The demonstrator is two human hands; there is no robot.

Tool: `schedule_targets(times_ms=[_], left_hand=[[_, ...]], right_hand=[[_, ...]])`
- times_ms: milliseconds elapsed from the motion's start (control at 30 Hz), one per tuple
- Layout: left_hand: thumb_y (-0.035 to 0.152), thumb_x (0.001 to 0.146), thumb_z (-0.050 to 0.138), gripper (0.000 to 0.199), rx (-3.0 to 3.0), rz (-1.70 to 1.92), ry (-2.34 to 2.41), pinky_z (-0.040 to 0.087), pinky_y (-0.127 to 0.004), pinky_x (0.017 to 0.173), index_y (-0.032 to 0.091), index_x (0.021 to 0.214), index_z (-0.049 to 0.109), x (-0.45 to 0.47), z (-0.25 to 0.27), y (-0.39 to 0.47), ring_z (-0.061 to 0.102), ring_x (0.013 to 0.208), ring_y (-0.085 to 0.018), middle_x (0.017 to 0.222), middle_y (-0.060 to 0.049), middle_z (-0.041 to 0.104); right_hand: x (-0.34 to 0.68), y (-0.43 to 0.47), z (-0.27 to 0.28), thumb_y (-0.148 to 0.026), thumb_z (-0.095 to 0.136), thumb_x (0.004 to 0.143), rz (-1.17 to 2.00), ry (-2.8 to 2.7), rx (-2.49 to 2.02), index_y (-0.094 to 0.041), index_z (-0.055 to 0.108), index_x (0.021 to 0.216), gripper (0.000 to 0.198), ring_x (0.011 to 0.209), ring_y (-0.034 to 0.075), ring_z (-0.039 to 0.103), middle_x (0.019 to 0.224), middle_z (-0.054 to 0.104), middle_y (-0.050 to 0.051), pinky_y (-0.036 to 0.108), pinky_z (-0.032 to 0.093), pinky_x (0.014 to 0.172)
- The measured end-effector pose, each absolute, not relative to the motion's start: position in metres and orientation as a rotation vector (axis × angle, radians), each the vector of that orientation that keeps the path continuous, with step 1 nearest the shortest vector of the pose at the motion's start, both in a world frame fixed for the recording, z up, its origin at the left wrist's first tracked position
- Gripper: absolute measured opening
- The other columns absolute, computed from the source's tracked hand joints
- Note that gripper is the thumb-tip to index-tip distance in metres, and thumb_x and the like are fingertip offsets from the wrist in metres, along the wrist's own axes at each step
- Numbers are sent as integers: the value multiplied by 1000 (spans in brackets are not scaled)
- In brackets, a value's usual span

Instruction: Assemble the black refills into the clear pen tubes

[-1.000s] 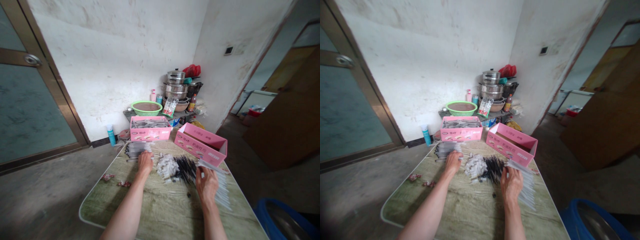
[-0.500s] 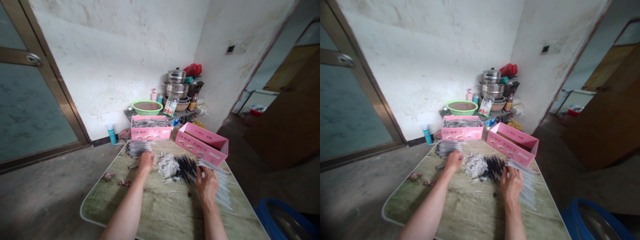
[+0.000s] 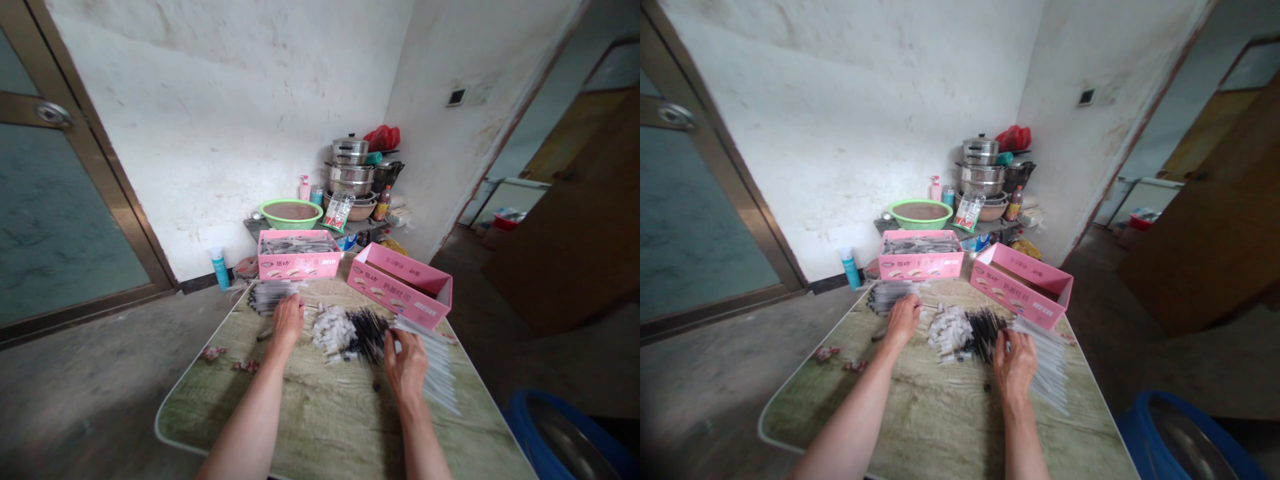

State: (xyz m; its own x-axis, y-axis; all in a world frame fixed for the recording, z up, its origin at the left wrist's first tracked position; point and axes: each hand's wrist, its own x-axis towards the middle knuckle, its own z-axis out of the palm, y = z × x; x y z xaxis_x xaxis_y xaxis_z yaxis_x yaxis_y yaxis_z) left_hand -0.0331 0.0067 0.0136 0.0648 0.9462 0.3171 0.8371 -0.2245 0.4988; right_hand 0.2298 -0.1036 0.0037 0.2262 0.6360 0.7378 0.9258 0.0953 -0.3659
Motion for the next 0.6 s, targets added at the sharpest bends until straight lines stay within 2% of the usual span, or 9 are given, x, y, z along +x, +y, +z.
schedule_targets(times_ms=[167, 233, 367, 467, 533, 600], left_hand=[[26, 90, 54, 18, 1800, 1717, 1387, 46, -32, 84, 20, 101, 67, -36, 20, 11, 63, 93, -22, 99, -7, 71], [33, 89, 57, 23, 1514, 1903, 1203, 47, -30, 78, 19, 103, 68, -36, 21, 14, 63, 88, -20, 100, -7, 71], [45, 73, 74, 36, 896, 1884, 847, 43, -22, 56, 17, 96, 69, -29, 16, 18, 58, 63, -12, 85, -4, 69], [42, 63, 83, 40, 701, 1790, 708, 44, -20, 56, 17, 91, 69, -20, 12, 17, 58, 64, -10, 82, -1, 66], [40, 62, 84, 39, 694, 1738, 681, 45, -20, 56, 17, 90, 69, -13, 11, 14, 57, 64, -10, 81, 0, 65], [40, 62, 84, 40, 717, 1691, 670, 45, -21, 56, 16, 90, 69, -5, 12, 9, 57, 63, -9, 79, 0, 64]], right_hand=[[223, -102, 1, -36, 47, 95, -327, -1520, -1547, -15, 68, 90, 30, 75, 23, 57, 79, 68, 10, 34, 43, 70], [220, -101, -2, -37, 47, 95, -261, -1516, -1518, -15, 68, 91, 31, 76, 23, 58, 80, 68, 10, 34, 45, 71], [208, -101, -3, -41, 46, 96, 25, -1530, -1501, -16, 69, 94, 34, 74, 22, 62, 82, 70, 9, 31, 46, 68], [196, -103, 3, -44, 43, 97, 313, -1562, -1485, -18, 68, 82, 39, 61, 17, 60, 66, 66, 4, 27, 42, 60], [189, -105, 7, -46, 41, 99, 465, -1574, -1441, -19, 64, 70, 46, 56, 15, 57, 59, 63, 2, 26, 40, 58], [185, -105, 10, -48, 39, 99, 598, -1573, -1385, -19, 63, 67, 49, 56, 15, 56, 58, 62, 2, 25, 40, 59]])
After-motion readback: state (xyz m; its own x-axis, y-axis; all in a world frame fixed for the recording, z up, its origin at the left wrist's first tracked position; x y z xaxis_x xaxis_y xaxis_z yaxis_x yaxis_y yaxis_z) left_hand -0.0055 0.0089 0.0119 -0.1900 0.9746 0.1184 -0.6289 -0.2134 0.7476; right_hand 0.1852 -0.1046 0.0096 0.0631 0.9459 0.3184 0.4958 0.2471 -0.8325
